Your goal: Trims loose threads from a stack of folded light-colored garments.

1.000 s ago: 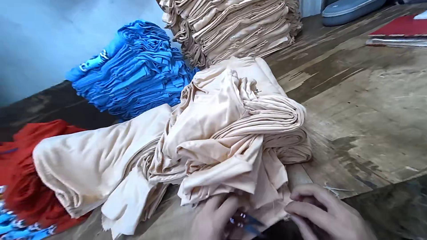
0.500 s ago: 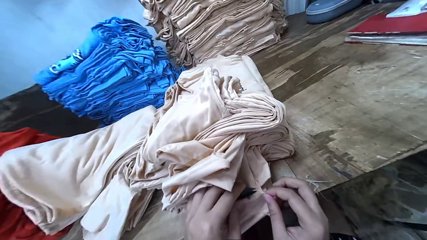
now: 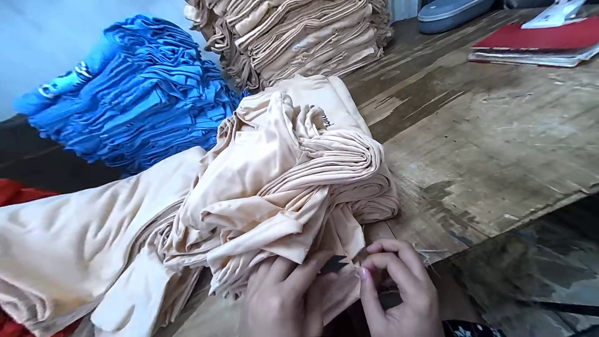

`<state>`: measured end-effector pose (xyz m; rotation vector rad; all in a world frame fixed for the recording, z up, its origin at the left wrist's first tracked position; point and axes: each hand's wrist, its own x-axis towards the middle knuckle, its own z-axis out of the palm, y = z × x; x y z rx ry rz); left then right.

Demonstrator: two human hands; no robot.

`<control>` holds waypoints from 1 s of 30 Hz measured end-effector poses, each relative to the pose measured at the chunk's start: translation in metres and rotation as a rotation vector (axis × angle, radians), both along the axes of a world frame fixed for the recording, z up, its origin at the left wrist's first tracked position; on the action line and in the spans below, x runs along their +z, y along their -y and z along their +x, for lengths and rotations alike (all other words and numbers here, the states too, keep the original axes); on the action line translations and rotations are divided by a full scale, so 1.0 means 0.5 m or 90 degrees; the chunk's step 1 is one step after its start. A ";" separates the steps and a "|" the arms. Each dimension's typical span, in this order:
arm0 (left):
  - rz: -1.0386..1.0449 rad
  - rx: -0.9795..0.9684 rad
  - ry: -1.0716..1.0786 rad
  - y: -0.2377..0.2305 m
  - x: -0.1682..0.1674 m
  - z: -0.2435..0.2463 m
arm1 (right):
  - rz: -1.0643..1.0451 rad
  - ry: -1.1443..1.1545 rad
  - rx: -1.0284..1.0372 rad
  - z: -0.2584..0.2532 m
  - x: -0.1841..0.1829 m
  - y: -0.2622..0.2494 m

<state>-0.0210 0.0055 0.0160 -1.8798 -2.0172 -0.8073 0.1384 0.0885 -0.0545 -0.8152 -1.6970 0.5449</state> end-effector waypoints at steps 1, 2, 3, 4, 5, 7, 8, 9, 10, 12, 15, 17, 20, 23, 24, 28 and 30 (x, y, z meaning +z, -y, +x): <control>-0.011 -0.002 0.003 0.002 0.002 0.001 | 0.000 -0.015 -0.003 -0.002 0.000 -0.001; -0.020 0.000 -0.002 0.001 0.002 0.004 | 0.005 -0.030 -0.004 -0.005 0.000 -0.001; -0.024 0.004 -0.015 -0.002 -0.002 0.008 | 0.013 -0.047 0.002 -0.008 0.000 -0.002; -0.018 0.010 -0.027 -0.008 -0.008 0.012 | 0.023 -0.060 0.015 -0.010 -0.001 -0.002; -0.002 0.021 -0.039 -0.014 -0.016 0.013 | 0.033 -0.064 0.029 -0.010 -0.001 0.000; 0.027 0.033 -0.033 -0.020 -0.025 0.009 | 0.044 -0.025 0.023 0.000 0.000 0.005; 0.023 0.027 -0.003 -0.017 -0.022 0.007 | 0.042 0.009 -0.004 0.009 0.001 0.007; 0.003 0.017 0.035 -0.010 -0.016 0.006 | 0.036 0.042 -0.036 0.019 0.003 0.008; -0.026 0.006 0.069 -0.002 -0.010 0.004 | 0.034 0.068 -0.065 0.029 0.004 0.007; -0.079 -0.011 0.115 0.010 -0.005 -0.004 | 0.038 0.079 -0.087 0.036 0.007 0.007; -0.052 -0.041 0.178 0.008 -0.005 -0.028 | 0.055 0.070 -0.029 0.014 0.027 0.026; -0.027 -0.068 0.229 0.001 -0.002 -0.046 | 0.051 0.024 0.019 -0.025 0.039 0.031; 0.002 -0.037 0.291 -0.021 -0.002 -0.060 | -0.096 -0.223 0.221 -0.079 0.039 -0.005; -0.012 -0.010 0.346 -0.046 0.003 -0.075 | -0.234 -0.318 0.304 -0.097 0.050 -0.041; -0.022 -0.009 0.360 -0.051 0.003 -0.077 | -0.202 -0.273 0.313 -0.097 0.047 -0.044; -0.054 -0.012 0.390 -0.053 -0.004 -0.078 | 0.136 -0.012 0.125 -0.076 0.018 -0.030; -0.070 -0.055 0.413 -0.041 -0.006 -0.079 | 0.215 -0.013 0.067 -0.040 0.006 -0.021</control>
